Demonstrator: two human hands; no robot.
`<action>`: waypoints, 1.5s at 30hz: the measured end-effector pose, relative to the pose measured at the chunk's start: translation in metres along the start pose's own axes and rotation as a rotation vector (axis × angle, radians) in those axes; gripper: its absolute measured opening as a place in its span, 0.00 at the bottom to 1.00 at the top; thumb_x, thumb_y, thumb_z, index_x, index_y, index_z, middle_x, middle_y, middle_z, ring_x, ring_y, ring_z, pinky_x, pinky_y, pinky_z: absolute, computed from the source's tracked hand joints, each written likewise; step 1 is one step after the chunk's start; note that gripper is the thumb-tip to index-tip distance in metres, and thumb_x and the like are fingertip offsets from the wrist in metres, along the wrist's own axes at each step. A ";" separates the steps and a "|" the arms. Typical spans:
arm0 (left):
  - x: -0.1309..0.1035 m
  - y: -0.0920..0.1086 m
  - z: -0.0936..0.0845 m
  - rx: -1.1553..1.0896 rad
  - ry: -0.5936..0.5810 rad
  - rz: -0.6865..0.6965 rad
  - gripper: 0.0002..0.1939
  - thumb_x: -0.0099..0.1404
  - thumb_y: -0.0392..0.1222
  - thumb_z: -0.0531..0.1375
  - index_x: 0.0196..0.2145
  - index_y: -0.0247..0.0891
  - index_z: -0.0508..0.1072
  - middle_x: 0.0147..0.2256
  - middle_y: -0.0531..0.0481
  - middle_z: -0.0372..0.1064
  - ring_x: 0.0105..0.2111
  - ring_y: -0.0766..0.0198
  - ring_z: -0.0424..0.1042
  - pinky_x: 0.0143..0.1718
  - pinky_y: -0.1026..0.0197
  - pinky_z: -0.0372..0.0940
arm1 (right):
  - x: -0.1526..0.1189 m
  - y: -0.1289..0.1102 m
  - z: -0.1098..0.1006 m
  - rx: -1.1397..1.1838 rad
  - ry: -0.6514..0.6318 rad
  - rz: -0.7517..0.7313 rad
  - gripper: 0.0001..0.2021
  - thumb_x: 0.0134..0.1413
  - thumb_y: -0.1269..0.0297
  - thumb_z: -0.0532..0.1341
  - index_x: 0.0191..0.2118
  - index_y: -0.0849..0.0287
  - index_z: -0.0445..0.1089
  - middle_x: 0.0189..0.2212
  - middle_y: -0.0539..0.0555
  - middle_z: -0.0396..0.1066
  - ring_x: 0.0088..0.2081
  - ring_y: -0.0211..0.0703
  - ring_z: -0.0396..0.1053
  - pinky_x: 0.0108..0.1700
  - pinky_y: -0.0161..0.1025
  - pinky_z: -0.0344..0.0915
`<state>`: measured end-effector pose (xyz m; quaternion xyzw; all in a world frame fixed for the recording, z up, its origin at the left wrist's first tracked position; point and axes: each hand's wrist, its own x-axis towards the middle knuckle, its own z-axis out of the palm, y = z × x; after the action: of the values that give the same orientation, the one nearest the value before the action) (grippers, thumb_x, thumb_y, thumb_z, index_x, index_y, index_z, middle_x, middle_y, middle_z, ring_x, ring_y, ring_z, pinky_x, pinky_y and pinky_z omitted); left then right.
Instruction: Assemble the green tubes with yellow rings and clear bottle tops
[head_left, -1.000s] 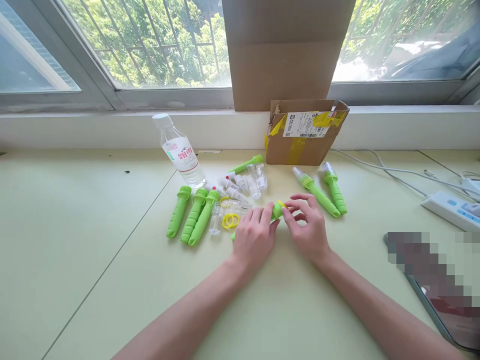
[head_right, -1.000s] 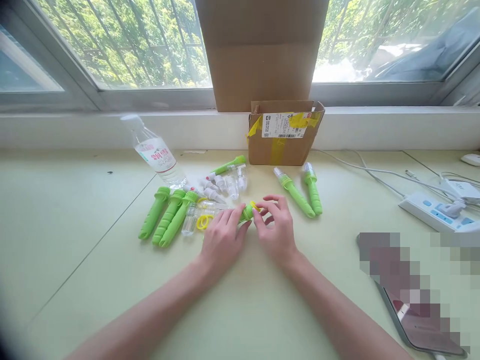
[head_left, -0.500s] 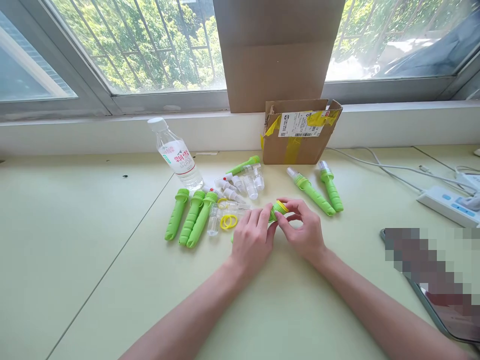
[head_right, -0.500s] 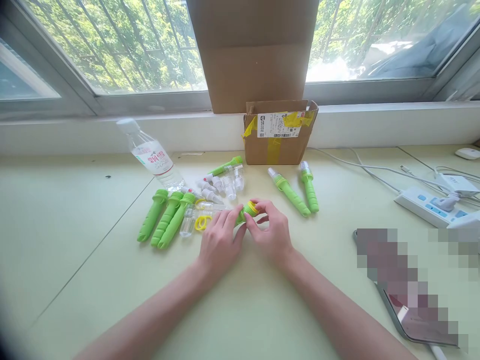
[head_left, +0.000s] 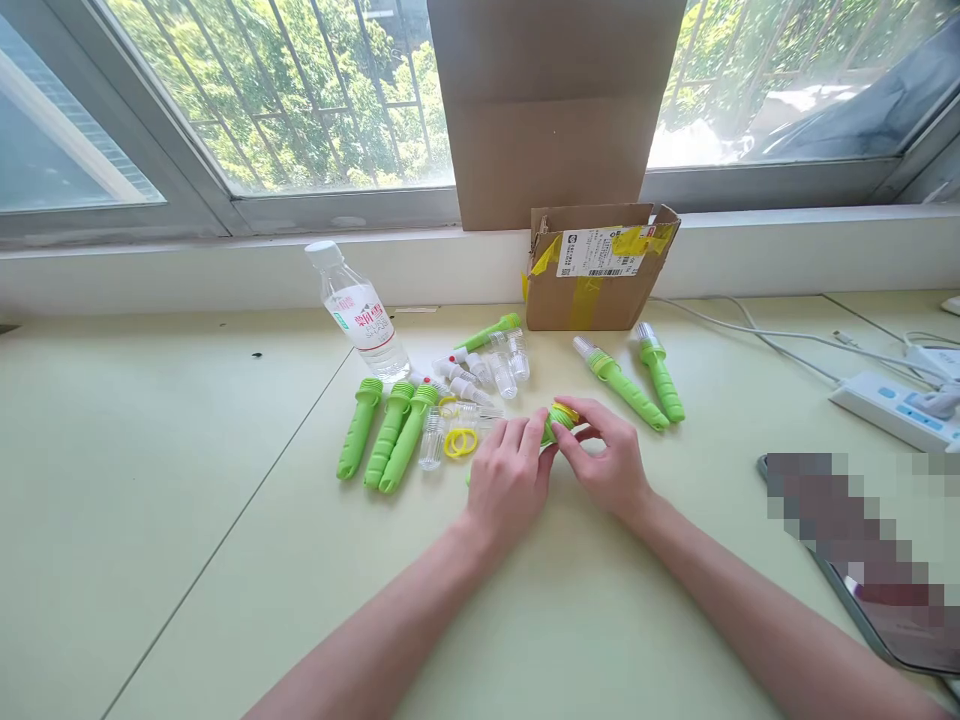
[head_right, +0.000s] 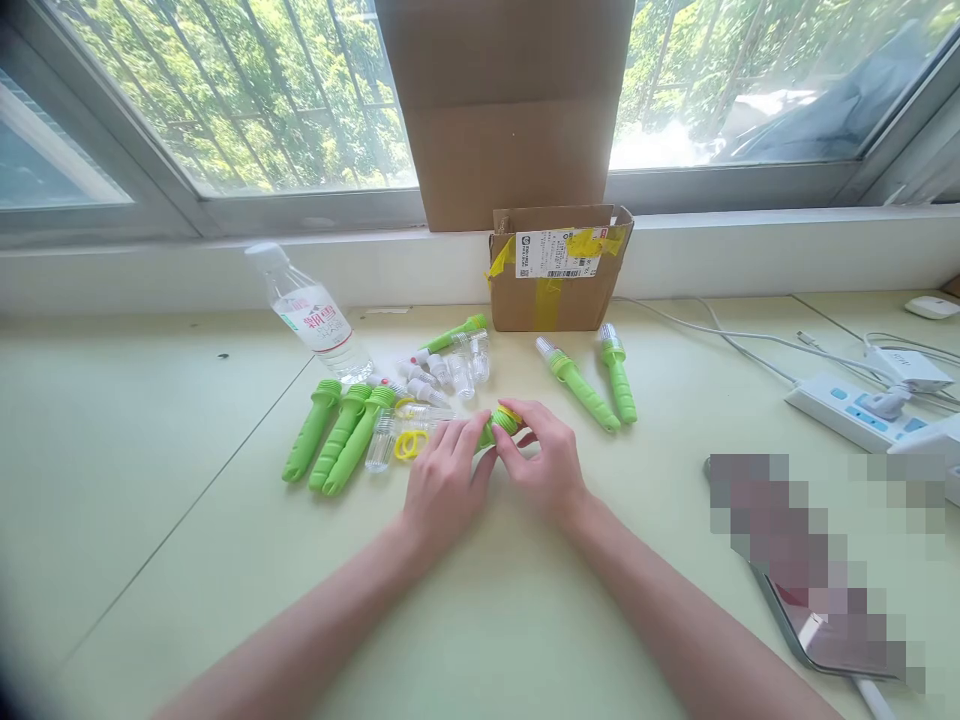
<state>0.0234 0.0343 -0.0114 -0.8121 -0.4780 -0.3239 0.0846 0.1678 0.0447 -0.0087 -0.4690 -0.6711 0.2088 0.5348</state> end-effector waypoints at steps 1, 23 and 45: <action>0.000 0.000 0.000 0.002 -0.001 0.005 0.17 0.69 0.39 0.52 0.54 0.36 0.60 0.39 0.44 0.71 0.38 0.57 0.69 0.38 0.56 0.64 | 0.000 0.000 0.000 0.001 -0.006 -0.001 0.13 0.55 0.64 0.59 0.47 0.55 0.70 0.38 0.54 0.72 0.35 0.41 0.71 0.31 0.39 0.74; -0.001 0.002 0.001 -0.007 0.029 -0.021 0.15 0.67 0.37 0.53 0.52 0.36 0.63 0.37 0.46 0.71 0.38 0.58 0.68 0.37 0.57 0.65 | 0.000 0.004 0.000 0.132 -0.149 0.072 0.17 0.56 0.63 0.60 0.52 0.55 0.69 0.46 0.57 0.73 0.41 0.45 0.73 0.36 0.41 0.75; -0.002 0.001 0.003 -0.035 0.014 -0.032 0.15 0.67 0.39 0.54 0.52 0.37 0.63 0.37 0.46 0.71 0.37 0.58 0.68 0.37 0.57 0.65 | 0.000 0.003 0.000 0.351 -0.130 0.264 0.16 0.48 0.61 0.67 0.32 0.54 0.56 0.38 0.53 0.71 0.33 0.42 0.72 0.31 0.39 0.70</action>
<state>0.0248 0.0334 -0.0148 -0.8034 -0.4845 -0.3393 0.0684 0.1686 0.0464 -0.0108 -0.4380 -0.5904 0.4203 0.5318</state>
